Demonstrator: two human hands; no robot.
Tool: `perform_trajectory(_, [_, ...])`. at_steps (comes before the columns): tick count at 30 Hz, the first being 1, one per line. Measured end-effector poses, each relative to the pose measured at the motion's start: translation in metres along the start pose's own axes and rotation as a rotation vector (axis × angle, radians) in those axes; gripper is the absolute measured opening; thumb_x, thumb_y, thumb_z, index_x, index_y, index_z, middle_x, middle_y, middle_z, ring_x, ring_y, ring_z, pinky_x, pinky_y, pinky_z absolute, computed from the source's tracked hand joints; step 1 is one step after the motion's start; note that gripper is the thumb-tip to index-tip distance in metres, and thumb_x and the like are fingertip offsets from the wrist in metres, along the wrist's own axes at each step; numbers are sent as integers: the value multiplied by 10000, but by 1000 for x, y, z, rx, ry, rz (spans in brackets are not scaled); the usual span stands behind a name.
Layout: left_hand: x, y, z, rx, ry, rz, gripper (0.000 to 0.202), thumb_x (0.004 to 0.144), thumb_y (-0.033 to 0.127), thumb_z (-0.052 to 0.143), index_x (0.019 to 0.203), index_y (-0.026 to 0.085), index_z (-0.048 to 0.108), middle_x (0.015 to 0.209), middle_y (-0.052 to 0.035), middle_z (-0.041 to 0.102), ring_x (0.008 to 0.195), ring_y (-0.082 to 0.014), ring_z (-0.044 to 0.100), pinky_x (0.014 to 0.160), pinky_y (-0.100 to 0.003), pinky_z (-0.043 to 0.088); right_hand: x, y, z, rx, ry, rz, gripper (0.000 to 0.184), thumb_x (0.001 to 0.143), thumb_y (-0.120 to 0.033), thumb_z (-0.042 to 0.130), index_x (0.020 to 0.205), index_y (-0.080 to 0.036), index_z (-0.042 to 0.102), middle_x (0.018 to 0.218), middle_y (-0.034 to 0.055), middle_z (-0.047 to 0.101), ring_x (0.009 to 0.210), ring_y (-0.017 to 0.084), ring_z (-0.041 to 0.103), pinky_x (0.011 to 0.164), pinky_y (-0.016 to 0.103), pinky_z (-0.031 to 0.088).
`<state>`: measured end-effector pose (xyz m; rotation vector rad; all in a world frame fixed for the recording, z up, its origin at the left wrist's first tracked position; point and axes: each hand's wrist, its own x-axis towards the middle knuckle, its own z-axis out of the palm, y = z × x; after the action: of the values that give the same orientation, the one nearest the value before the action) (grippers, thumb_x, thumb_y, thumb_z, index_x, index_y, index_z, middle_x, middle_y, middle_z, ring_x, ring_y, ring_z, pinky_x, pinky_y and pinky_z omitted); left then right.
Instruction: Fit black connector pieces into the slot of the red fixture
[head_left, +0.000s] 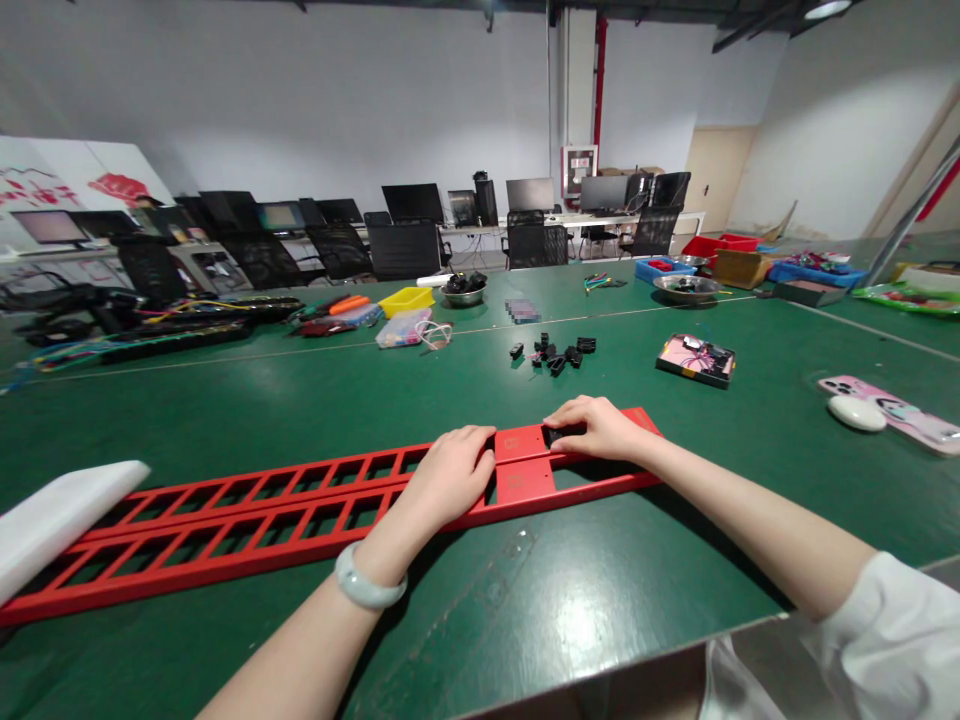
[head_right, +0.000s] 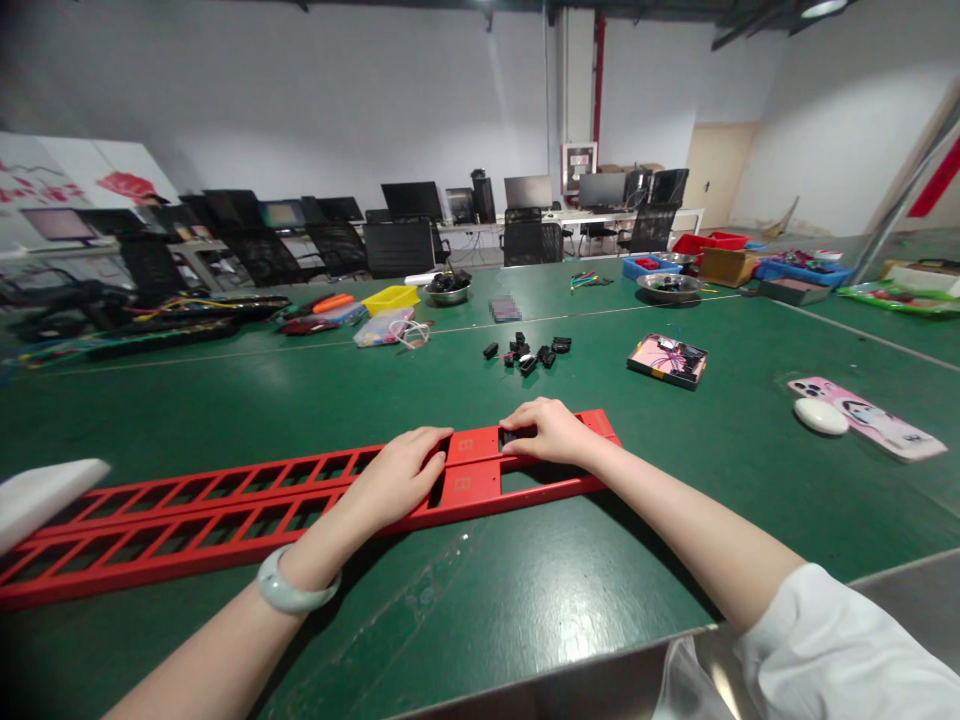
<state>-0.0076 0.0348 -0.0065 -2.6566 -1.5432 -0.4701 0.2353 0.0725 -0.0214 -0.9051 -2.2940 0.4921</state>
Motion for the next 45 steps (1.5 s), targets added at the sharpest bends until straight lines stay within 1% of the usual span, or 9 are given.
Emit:
perform_trajectory(5, [0, 1, 0, -2, 1, -6, 324, 858, 228, 363, 1116, 141, 538, 1083, -90, 596, 1001, -217, 540, 902, -350, 406, 0, 0, -2, -4, -19, 7, 319, 718, -322, 638, 1011, -199, 664, 1021, 69, 656, 927, 188, 601, 848, 311, 446])
perform_trajectory(8, [0, 2, -1, -9, 0, -8, 323, 854, 228, 366, 1110, 140, 542, 1081, -89, 599, 1001, -216, 542, 900, -345, 408, 0, 0, -2, -16, -27, -1, 321, 725, -329, 630, 1012, -190, 665, 1029, 79, 651, 930, 190, 599, 846, 309, 446])
perform_trajectory(14, [1, 0, 0, -15, 3, -18, 324, 846, 232, 376, 1110, 143, 542, 1090, -91, 596, 1009, -222, 537, 904, -359, 404, -1, -3, -2, -95, -33, -30, 321, 758, -320, 601, 1056, -211, 644, 1056, 74, 641, 967, 206, 575, 887, 348, 412])
perform_trajectory(22, [2, 0, 0, 3, -8, -17, 325, 849, 232, 365, 1111, 144, 538, 1091, -88, 595, 1008, -219, 537, 904, -352, 404, -1, -4, -4, -123, -54, -74, 323, 777, -311, 581, 1067, -179, 636, 1073, 92, 631, 979, 209, 569, 889, 348, 405])
perform_trajectory(25, [2, 0, 0, -5, -6, -23, 326, 840, 229, 377, 1109, 149, 543, 1086, -87, 597, 1010, -221, 536, 906, -355, 401, -2, -4, -5, -121, -54, -93, 315, 781, -309, 579, 1067, -188, 634, 1084, 90, 627, 984, 205, 567, 891, 351, 403])
perform_trajectory(33, [2, 0, 0, -2, -2, -34, 321, 841, 230, 381, 1107, 157, 545, 1074, -82, 600, 1001, -221, 542, 899, -350, 408, -2, -4, -5, -126, -70, -92, 332, 790, -313, 569, 1096, -193, 617, 1100, 84, 620, 1000, 204, 560, 896, 343, 400])
perform_trajectory(38, [2, 0, 0, -6, 1, -18, 315, 841, 222, 380, 1101, 154, 543, 1066, -84, 601, 993, -220, 543, 892, -348, 409, -2, -4, -5, -135, -67, -95, 344, 798, -317, 558, 1105, -171, 611, 1101, 86, 618, 1002, 200, 557, 901, 331, 397])
perform_trajectory(45, [2, 0, 0, 5, 6, -22, 306, 844, 219, 379, 1096, 149, 539, 1062, -86, 600, 989, -220, 542, 885, -346, 412, -1, -1, -4, -136, -75, -88, 341, 797, -337, 561, 1097, -187, 617, 1103, 78, 618, 997, 205, 554, 896, 337, 396])
